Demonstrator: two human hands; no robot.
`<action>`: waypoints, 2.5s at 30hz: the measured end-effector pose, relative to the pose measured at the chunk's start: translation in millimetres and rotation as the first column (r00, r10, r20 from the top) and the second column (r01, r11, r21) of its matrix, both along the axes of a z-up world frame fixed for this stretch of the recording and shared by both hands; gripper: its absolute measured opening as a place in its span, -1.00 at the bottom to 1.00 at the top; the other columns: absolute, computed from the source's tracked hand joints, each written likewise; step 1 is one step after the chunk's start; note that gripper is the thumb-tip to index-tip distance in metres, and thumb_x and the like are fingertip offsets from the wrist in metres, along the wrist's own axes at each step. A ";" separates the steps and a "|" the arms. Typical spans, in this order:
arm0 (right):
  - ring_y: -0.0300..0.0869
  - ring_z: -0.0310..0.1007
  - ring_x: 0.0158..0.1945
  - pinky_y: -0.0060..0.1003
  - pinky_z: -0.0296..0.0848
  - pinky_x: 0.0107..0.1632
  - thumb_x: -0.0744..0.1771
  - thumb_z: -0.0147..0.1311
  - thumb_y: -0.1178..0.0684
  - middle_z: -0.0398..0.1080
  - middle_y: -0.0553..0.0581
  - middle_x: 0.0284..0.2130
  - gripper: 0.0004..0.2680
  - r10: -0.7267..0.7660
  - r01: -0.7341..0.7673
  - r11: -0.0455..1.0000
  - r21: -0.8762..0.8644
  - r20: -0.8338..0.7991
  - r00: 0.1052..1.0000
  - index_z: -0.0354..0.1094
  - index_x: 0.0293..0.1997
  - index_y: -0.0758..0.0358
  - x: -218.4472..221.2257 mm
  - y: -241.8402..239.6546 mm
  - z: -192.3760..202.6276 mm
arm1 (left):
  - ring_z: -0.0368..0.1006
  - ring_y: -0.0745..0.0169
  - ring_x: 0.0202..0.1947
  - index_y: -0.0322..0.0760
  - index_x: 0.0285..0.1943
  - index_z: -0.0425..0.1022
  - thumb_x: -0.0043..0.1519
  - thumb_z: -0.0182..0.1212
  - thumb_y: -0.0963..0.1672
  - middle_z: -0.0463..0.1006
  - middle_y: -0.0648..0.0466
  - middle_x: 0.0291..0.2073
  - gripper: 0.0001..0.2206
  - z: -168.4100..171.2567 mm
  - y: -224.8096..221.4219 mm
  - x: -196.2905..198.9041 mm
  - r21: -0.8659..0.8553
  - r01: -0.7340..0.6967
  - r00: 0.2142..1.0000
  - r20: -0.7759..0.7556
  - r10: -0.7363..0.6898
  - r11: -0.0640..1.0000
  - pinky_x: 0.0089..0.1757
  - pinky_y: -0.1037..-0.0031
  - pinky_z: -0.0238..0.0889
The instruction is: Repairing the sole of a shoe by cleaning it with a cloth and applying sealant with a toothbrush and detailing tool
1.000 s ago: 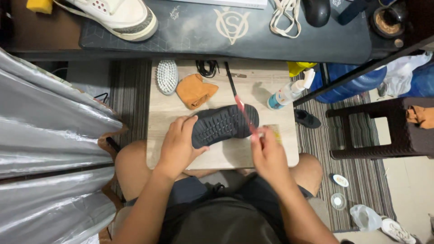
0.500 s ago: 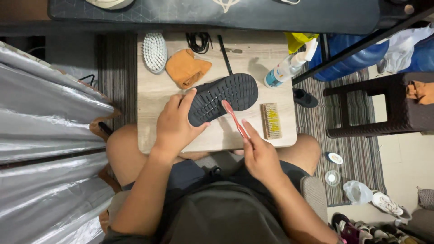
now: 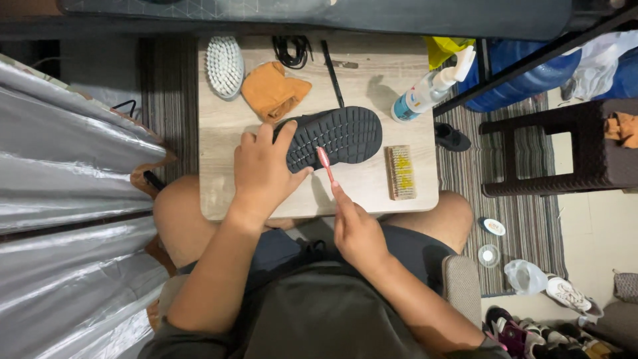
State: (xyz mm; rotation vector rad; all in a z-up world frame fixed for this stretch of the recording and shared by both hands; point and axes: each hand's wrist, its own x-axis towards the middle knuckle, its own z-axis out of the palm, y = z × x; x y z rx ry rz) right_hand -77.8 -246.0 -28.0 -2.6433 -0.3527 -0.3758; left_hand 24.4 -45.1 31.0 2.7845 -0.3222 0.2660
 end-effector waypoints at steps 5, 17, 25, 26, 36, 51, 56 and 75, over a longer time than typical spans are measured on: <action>0.20 0.57 -0.46 0.02 0.57 -0.39 0.36 -0.09 0.13 0.50 0.28 -0.48 -0.59 0.067 -0.062 0.994 0.085 -0.060 0.996 0.20 0.42 -0.01 31.0 8.0 -3.8 | 0.44 -0.23 -0.24 -0.03 0.25 0.43 -0.25 0.57 0.07 0.39 0.01 -0.21 -0.21 -9.9 2.2 1.9 0.026 -0.005 0.998 0.060 0.004 1.000 -0.32 0.03 0.40; 0.12 0.53 -0.57 -0.08 0.53 -0.51 0.34 -0.06 0.13 0.43 0.23 -0.57 -0.56 0.098 -0.103 0.989 -0.110 -0.051 0.994 0.13 0.45 0.12 5.3 5.5 9.5 | 0.46 -0.22 -0.25 0.05 0.22 0.44 -0.27 0.54 0.11 0.39 0.05 -0.26 -0.23 -15.1 4.6 8.3 -0.014 -0.035 0.999 0.007 0.035 0.999 -0.31 0.02 0.45; 0.14 0.52 -0.59 -0.06 0.51 -0.53 0.33 -0.05 0.11 0.41 0.20 -0.59 -0.56 0.094 -0.098 0.991 -0.088 -0.052 0.994 0.16 0.44 0.14 19.2 9.3 9.5 | 0.47 -0.22 -0.24 0.02 0.23 0.44 -0.19 0.50 0.11 0.41 0.02 -0.26 -0.27 -5.8 2.6 6.4 0.015 -0.031 0.999 -0.011 0.031 0.999 -0.29 0.03 0.48; 0.11 0.52 -0.58 -0.06 0.51 -0.51 0.33 -0.06 0.13 0.39 0.18 -0.60 -0.54 0.089 -0.090 0.989 -0.116 -0.012 0.996 0.12 0.46 0.14 29.0 16.2 15.8 | 0.46 -0.22 -0.24 0.02 0.23 0.44 -0.18 0.48 0.10 0.40 0.03 -0.26 -0.29 -6.0 2.6 5.8 0.023 -0.036 0.999 -0.002 0.036 0.999 -0.29 0.03 0.48; 0.14 0.52 -0.58 0.01 0.50 -0.52 0.32 -0.05 0.12 0.38 0.21 -0.58 -0.50 0.067 -0.064 0.988 -0.141 0.013 0.998 0.04 0.51 0.10 27.6 20.5 18.0 | 0.46 -0.20 -0.21 0.07 0.22 0.43 -0.18 0.43 0.13 0.41 0.03 -0.19 -0.30 -17.2 4.2 7.5 -0.014 -0.065 0.997 -0.043 0.064 0.998 -0.26 0.01 0.49; -0.15 0.50 -0.31 -0.25 0.44 -0.22 0.28 0.07 0.08 0.44 -0.08 -0.28 -0.80 0.159 -0.113 0.968 -0.223 0.204 0.966 0.43 -0.03 -0.11 3.1 -54.7 -11.2 | 0.48 -0.21 -0.22 0.06 0.22 0.44 -0.15 0.44 0.11 0.42 0.01 -0.20 -0.33 -19.9 3.6 8.2 -0.014 -0.065 0.997 0.035 0.066 0.998 -0.27 0.03 0.48; -0.12 0.41 -0.18 -0.22 0.27 -0.13 0.32 0.01 0.06 0.47 -0.06 -0.17 -0.80 0.295 -0.264 0.947 -0.185 0.167 0.941 0.44 0.02 -0.11 21.1 -55.9 18.4 | 0.49 -0.22 -0.24 0.04 0.20 0.46 -0.18 0.43 0.11 0.45 0.01 -0.22 -0.32 -12.6 4.7 6.9 -0.033 -0.052 0.998 0.043 0.053 0.998 -0.29 0.02 0.49; 0.14 0.45 -0.03 0.02 0.35 -0.02 0.26 0.31 -0.02 0.45 0.24 -0.06 -0.74 -0.100 0.130 0.989 -0.076 0.314 0.944 0.42 -0.01 0.15 32.7 -70.3 7.2 | 0.48 -0.18 -0.23 0.04 0.19 0.49 -0.23 0.49 0.08 0.44 0.03 -0.24 -0.30 -15.9 1.4 5.6 -0.055 -0.071 0.995 0.067 0.075 0.996 -0.28 0.06 0.49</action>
